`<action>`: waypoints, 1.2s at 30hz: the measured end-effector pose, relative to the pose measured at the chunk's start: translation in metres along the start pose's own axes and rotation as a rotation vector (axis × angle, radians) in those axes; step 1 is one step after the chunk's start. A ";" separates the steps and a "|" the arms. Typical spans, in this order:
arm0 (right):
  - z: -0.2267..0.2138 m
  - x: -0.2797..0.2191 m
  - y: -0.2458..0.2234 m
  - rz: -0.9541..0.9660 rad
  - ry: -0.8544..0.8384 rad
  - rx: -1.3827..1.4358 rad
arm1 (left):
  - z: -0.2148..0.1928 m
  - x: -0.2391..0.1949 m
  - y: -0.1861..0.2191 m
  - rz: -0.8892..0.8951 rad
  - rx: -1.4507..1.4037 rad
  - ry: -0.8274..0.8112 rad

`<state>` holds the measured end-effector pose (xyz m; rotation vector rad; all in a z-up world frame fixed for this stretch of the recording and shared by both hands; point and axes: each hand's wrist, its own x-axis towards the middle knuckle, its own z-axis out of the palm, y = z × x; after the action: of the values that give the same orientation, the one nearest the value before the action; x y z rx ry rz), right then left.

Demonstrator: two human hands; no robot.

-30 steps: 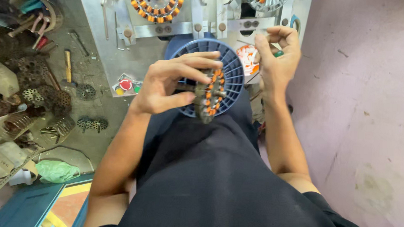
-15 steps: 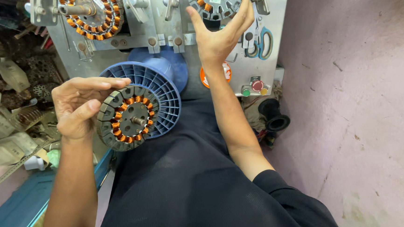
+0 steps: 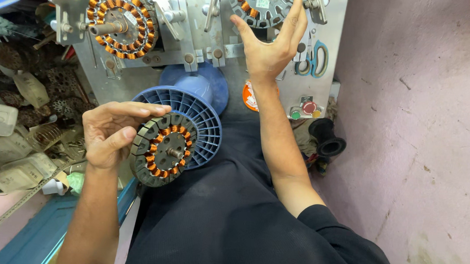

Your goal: The person uses a screwdriver to adjust and secure components on a motor stator mounted on a workbench. They repeatedly insert small white insulating pieces into slots between copper windings, then tighten or align parts with the screwdriver. The person also briefly picks up a small white object from the floor and places it on the workbench.

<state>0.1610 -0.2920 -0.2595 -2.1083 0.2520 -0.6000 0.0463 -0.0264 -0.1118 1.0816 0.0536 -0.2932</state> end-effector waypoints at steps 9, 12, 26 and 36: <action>-0.030 0.011 -0.017 0.386 -0.279 0.008 | -0.004 0.000 0.011 -0.003 0.058 -0.142; -0.048 0.019 -0.014 0.239 -0.355 -0.053 | -0.005 0.004 0.020 0.004 0.052 -0.229; 0.039 -0.014 -0.016 0.038 0.134 -0.179 | -0.018 -0.002 0.030 -0.017 0.075 -0.406; 0.040 -0.011 -0.033 0.015 0.172 -0.221 | -0.008 0.006 0.030 -0.081 0.076 -0.314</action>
<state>0.1698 -0.2401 -0.2550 -2.2648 0.4488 -0.7760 0.0603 -0.0074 -0.0910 1.0989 -0.1965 -0.5383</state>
